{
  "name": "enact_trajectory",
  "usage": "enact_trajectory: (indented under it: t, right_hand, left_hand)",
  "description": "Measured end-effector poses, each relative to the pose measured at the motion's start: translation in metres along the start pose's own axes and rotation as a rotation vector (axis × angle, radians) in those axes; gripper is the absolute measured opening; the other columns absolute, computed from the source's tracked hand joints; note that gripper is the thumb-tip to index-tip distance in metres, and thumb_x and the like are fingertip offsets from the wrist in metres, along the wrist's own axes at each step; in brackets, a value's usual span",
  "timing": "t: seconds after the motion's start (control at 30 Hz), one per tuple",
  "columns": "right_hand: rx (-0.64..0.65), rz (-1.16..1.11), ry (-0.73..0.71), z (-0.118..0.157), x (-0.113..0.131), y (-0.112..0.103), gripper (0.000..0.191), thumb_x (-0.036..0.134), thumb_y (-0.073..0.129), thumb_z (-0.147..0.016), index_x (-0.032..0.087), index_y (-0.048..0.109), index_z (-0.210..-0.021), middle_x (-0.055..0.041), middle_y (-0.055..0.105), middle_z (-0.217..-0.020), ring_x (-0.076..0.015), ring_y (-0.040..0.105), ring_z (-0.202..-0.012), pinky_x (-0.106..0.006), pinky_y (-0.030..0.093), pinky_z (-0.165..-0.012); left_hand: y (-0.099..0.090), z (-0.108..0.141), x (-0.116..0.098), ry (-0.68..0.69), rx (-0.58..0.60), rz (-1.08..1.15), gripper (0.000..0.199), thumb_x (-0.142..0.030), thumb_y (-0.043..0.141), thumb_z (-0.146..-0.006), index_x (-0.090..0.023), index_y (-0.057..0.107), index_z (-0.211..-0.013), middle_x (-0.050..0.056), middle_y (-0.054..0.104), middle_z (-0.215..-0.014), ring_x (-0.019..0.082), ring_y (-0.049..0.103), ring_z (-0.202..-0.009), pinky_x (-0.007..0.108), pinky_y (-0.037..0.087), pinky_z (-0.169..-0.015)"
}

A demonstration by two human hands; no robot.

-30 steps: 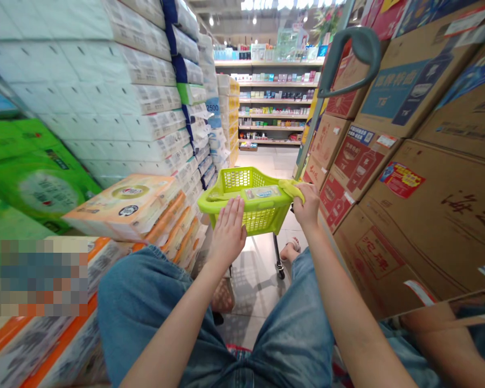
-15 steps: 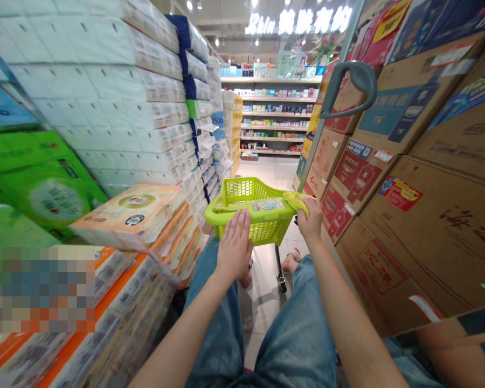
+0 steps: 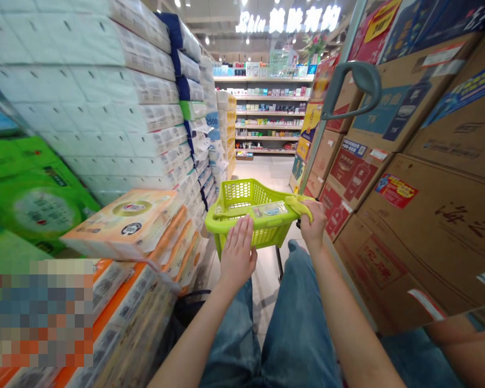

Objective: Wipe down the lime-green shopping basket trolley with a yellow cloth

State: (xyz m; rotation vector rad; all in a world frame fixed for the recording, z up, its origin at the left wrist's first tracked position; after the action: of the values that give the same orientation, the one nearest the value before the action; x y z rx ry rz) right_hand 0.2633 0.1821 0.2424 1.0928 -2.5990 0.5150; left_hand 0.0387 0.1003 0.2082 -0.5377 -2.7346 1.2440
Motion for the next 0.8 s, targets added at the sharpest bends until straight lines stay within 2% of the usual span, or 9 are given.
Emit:
enact_trajectory:
  t: [0.37, 0.6, 0.8]
  right_hand:
    - [0.052, 0.0, 0.019, 0.002, 0.007, 0.007, 0.031, 0.014, 0.045, -0.077, 0.022, 0.069, -0.093, -0.0051, 0.072, -0.096, -0.0261, 0.059, -0.103, -0.043, 0.046, -0.098]
    - [0.011, -0.025, -0.018, 0.003, 0.019, 0.012, 0.031, 0.014, 0.044, -0.075, 0.022, 0.069, -0.093, -0.0047, 0.072, -0.096, -0.0258, 0.059, -0.101, -0.043, 0.046, -0.096]
    - [0.011, -0.035, -0.019, 0.005, 0.018, 0.024, 0.031, 0.016, 0.043, -0.08, 0.022, 0.068, -0.096, -0.0053, 0.071, -0.098, -0.0263, 0.059, -0.105, -0.044, 0.045, -0.098]
  left_hand:
    - [-0.002, -0.001, 0.007, -0.05, -0.063, 0.005, 0.071, -0.019, 0.044, -0.091, -0.009, 0.018, -0.156, 0.016, 0.035, -0.158, 0.028, 0.026, -0.149, 0.047, 0.022, -0.121]
    - [-0.004, 0.0, 0.019, -0.061, -0.068, 0.003, 0.073, -0.017, 0.046, -0.087, -0.008, 0.02, -0.155, 0.016, 0.035, -0.157, 0.029, 0.027, -0.148, 0.047, 0.021, -0.121]
    - [-0.002, -0.003, 0.026, -0.044, -0.048, 0.008, 0.075, -0.011, 0.046, -0.084, -0.009, 0.021, -0.155, 0.014, 0.036, -0.157, 0.027, 0.027, -0.148, 0.045, 0.021, -0.122]
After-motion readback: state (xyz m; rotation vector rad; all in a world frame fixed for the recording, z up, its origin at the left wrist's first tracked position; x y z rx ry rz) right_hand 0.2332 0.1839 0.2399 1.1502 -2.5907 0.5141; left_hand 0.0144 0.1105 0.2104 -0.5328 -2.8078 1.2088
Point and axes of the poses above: each hand's wrist, its own z-axis away from the middle knuckle, its own y-axis out of the palm, x = y × z, the point moved 10 cm from there along -z, towards the middle knuckle
